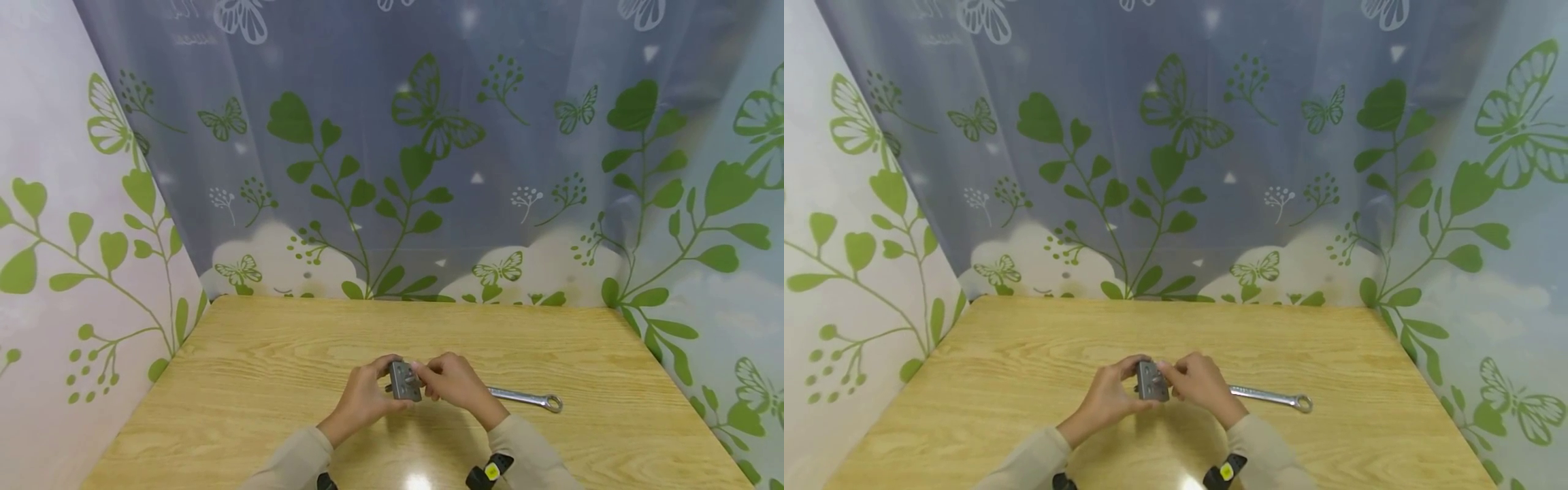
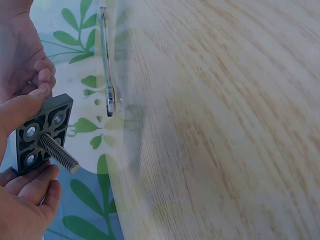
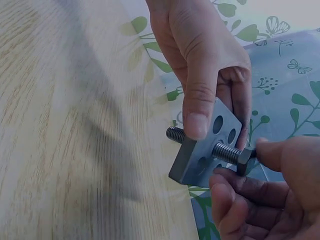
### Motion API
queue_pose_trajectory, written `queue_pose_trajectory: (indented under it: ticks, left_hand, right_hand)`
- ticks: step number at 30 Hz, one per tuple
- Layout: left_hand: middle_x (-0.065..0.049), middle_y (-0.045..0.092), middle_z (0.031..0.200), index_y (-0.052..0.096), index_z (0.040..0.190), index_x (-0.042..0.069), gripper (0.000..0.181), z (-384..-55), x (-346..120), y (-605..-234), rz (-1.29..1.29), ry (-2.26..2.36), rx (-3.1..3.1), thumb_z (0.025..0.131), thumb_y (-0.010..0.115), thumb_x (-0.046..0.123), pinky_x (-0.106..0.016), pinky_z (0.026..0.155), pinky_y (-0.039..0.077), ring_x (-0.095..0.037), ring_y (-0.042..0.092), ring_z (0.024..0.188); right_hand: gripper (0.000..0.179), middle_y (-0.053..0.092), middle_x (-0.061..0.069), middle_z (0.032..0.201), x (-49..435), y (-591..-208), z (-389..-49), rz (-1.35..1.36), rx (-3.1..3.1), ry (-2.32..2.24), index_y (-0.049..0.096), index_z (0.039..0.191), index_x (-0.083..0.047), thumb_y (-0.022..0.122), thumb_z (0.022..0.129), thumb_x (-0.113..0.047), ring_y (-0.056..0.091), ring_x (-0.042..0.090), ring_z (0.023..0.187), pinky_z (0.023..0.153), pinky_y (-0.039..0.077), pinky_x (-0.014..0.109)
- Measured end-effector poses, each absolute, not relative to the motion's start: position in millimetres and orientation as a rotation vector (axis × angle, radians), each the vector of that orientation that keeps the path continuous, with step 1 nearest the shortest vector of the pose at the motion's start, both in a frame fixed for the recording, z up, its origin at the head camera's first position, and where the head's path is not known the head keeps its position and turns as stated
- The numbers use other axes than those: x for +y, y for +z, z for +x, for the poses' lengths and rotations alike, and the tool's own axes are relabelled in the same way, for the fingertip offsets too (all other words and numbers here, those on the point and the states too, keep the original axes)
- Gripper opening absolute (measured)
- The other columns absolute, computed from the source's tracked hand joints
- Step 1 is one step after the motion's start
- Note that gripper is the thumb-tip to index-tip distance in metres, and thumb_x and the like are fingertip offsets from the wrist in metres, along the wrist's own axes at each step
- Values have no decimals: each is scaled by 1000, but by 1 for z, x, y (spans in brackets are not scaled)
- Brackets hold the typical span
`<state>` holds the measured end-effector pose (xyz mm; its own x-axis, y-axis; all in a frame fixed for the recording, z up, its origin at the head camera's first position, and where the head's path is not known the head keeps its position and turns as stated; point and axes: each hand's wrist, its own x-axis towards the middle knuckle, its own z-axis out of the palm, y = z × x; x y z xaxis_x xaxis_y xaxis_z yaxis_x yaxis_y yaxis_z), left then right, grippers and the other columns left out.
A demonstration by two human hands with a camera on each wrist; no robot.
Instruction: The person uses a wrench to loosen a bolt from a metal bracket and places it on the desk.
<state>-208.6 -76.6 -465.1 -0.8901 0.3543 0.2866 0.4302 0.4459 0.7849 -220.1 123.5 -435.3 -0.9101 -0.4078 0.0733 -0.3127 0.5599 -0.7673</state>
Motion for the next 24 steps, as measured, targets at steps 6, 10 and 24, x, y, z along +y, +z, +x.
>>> queue_pose_trajectory:
  ticks: [6,10,24]
  left_hand:
    - [-17,65,119,57,126,0,67,-209,-77,-467,-738,-1428,-2602,69,87,16,-44,89,54,-33,65,107]
    - [-17,66,117,57,125,0,67,-210,-77,-468,-727,-1423,-2607,68,88,19,-46,90,54,-33,65,106]
    - [-19,66,117,57,126,-2,68,-209,-78,-466,-702,-1432,-2614,68,88,18,-49,90,53,-35,64,107]
  right_hand:
    - [20,67,5,75,124,-432,-221,-754,2661,-1242,71,92,-3,63,94,-22,61,18,63,52,48,24]
    - [12,68,3,94,126,-430,-222,-831,2634,-1270,72,99,-8,69,87,-7,62,14,78,65,53,26]
    - [21,68,9,105,127,-431,-221,-814,2598,-1312,70,108,-7,71,86,-9,65,19,87,72,57,30]
